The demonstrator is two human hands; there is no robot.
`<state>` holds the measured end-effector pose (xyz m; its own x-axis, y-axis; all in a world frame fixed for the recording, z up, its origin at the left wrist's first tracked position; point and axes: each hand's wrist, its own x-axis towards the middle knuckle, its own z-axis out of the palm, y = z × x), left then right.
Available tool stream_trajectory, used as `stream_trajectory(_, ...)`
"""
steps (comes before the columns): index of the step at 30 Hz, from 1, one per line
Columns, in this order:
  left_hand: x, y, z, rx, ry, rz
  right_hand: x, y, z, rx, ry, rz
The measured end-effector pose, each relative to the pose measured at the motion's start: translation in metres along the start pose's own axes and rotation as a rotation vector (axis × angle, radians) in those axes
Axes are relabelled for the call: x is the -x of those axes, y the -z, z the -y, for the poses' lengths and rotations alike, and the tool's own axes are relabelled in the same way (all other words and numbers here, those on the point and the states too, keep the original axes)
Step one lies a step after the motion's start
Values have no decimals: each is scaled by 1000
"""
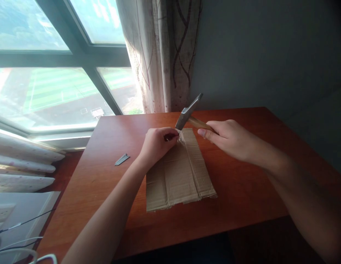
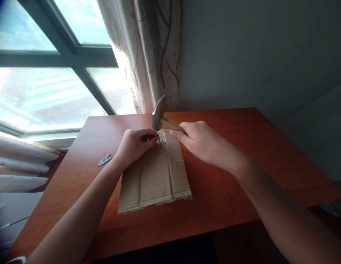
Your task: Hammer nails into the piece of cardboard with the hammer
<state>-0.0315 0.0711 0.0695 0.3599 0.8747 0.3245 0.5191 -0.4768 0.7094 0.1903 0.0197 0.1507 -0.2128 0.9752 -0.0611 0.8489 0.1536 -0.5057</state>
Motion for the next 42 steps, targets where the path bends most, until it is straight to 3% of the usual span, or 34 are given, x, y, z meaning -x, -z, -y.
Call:
stream_trajectory(17,0,3,-4,-103,42,62,-1,-9,1,-5,12,26)
stream_trajectory(23,14,21,-6,-344,-144,121,1,-7,0,-37,14,34)
stream_trajectory(26,27,24,-5,-424,-148,129,1,-7,-2,-47,-6,45)
stream_trajectory(36,38,18,0,-433,-117,103,1,-4,5,-1,-3,-11)
stream_trajectory(42,39,18,0,-413,-113,100,-2,-7,5,-21,9,56)
